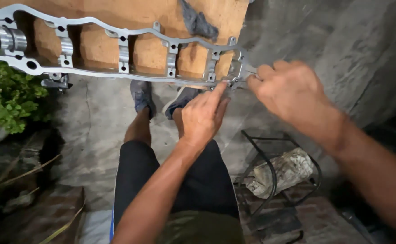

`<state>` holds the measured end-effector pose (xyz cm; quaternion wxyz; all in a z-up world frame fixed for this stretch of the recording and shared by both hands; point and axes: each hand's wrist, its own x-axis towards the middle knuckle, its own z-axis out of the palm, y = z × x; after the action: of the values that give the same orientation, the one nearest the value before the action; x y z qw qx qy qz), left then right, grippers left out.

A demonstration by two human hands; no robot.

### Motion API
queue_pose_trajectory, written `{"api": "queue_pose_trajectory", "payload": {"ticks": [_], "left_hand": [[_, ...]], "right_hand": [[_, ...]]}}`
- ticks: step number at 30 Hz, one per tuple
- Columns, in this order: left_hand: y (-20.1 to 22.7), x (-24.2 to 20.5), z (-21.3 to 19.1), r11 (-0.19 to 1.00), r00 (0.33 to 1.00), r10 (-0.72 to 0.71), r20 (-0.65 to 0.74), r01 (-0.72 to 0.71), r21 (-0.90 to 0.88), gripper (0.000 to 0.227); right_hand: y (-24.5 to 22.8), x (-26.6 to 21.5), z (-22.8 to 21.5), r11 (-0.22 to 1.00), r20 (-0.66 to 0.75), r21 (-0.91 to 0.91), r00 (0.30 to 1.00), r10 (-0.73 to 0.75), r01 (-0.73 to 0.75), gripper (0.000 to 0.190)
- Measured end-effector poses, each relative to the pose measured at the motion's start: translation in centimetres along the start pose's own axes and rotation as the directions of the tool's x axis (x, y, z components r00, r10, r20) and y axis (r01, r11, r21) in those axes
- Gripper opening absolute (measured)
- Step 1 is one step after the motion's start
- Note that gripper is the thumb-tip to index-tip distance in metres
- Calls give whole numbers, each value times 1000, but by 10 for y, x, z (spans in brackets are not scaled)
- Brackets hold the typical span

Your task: Scraping old sealant or residue from a metal engine component using a screwdriver

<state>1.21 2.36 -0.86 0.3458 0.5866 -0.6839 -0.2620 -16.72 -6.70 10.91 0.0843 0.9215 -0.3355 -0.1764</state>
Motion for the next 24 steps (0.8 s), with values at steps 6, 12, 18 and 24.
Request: {"api": "queue_pose_trajectory", "payload": {"ticks": [6, 12, 18, 24], "left_hand": [[-4, -6, 9, 986, 975, -166, 150, 167, 9, 40], [2, 0, 4, 987, 988, -153, 15, 152, 51, 34], [9, -16, 27, 984, 980, -162, -114, 170, 58, 28], [5, -24, 43, 981, 966, -188, -179, 194, 18, 29]], "right_hand": [[14, 21, 27, 977, 113, -12, 971, -209, 212, 19], [19, 24, 68, 949, -116, 43, 945, -305, 311, 17], [14, 20, 105, 913, -234, 30, 891, -390, 407, 15], [21, 30, 72, 884, -259, -64, 848, -462, 463, 19]]}}
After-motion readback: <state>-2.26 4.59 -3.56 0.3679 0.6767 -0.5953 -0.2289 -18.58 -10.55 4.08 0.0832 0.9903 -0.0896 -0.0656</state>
